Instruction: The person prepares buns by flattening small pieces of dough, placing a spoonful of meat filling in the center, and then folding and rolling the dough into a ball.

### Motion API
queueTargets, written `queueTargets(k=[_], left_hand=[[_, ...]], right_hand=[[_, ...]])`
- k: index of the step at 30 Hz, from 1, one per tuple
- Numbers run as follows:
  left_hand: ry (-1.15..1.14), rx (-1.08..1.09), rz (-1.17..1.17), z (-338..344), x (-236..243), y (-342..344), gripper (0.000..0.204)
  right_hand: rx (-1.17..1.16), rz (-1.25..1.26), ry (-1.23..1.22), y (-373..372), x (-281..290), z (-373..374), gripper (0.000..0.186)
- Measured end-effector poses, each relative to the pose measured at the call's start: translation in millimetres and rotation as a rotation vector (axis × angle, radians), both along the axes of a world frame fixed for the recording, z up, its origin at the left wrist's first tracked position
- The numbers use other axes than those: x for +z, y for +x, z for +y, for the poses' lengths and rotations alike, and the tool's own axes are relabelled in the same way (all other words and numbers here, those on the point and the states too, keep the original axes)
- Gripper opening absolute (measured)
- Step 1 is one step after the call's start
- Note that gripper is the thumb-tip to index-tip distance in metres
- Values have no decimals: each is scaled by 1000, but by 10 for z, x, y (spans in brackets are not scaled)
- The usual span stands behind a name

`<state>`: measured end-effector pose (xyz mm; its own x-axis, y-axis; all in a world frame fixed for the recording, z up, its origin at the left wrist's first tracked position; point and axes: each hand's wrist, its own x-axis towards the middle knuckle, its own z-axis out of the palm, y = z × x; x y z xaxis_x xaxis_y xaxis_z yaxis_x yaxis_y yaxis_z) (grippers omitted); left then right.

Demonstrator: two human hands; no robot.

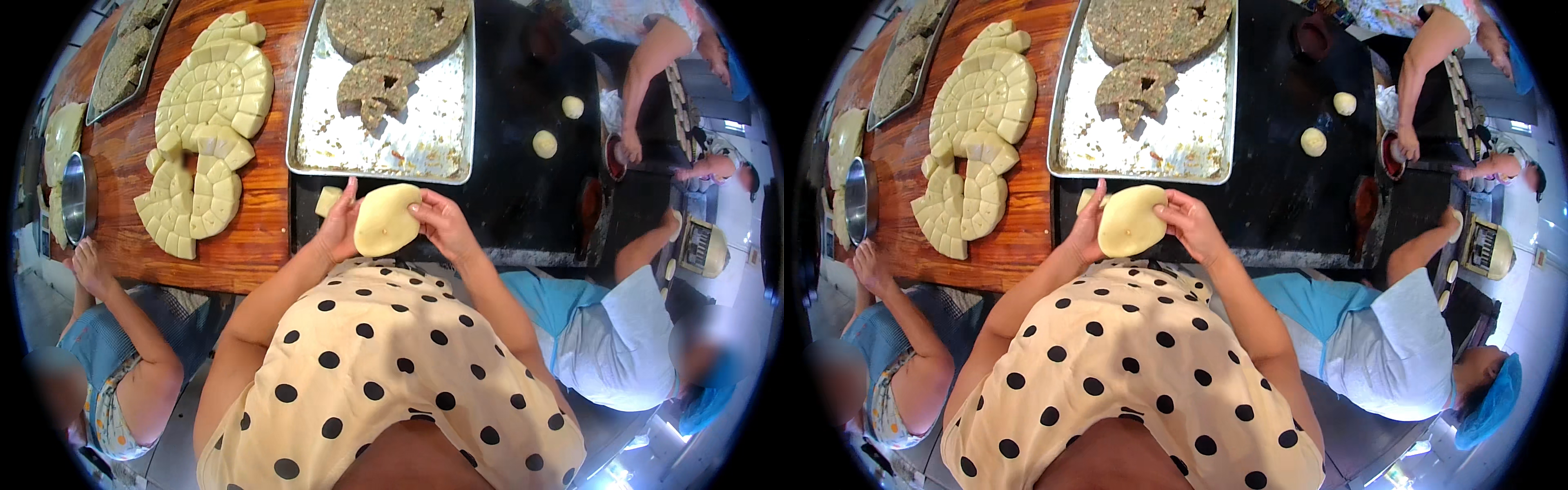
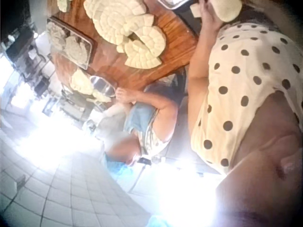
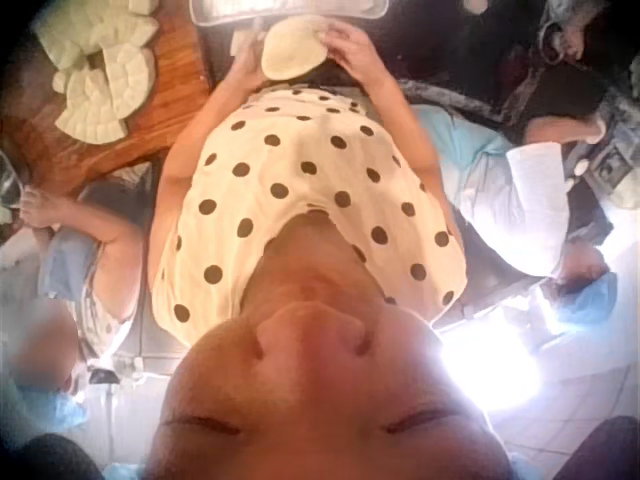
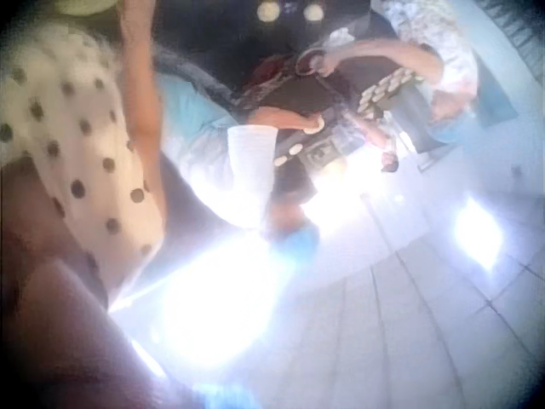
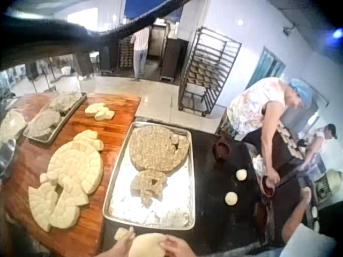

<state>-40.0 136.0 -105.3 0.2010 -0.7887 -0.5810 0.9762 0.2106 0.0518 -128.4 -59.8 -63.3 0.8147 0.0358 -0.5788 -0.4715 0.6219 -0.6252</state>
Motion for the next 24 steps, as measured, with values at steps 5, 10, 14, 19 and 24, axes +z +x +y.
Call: queueTargets(k=[5, 10, 14, 19, 24], left_hand=[[-65, 14, -51, -160, 90, 46, 65], [169, 4, -231, 232, 19, 291, 50], [498, -59, -501, 517, 129, 483, 41], [784, -24, -1289, 677, 122, 660, 34], [718, 168, -986, 690, 85, 921, 40]], right_hand=[[-13, -145, -869, 55, 78, 153, 27], [-203, -171, -907, 603, -597, 14, 31], [-101, -76, -1105, 1307, -1447, 135, 56], [-126, 10, -1325, 1596, -1329, 363, 51], [-215, 32, -1356, 1611, -1420, 476, 54]])
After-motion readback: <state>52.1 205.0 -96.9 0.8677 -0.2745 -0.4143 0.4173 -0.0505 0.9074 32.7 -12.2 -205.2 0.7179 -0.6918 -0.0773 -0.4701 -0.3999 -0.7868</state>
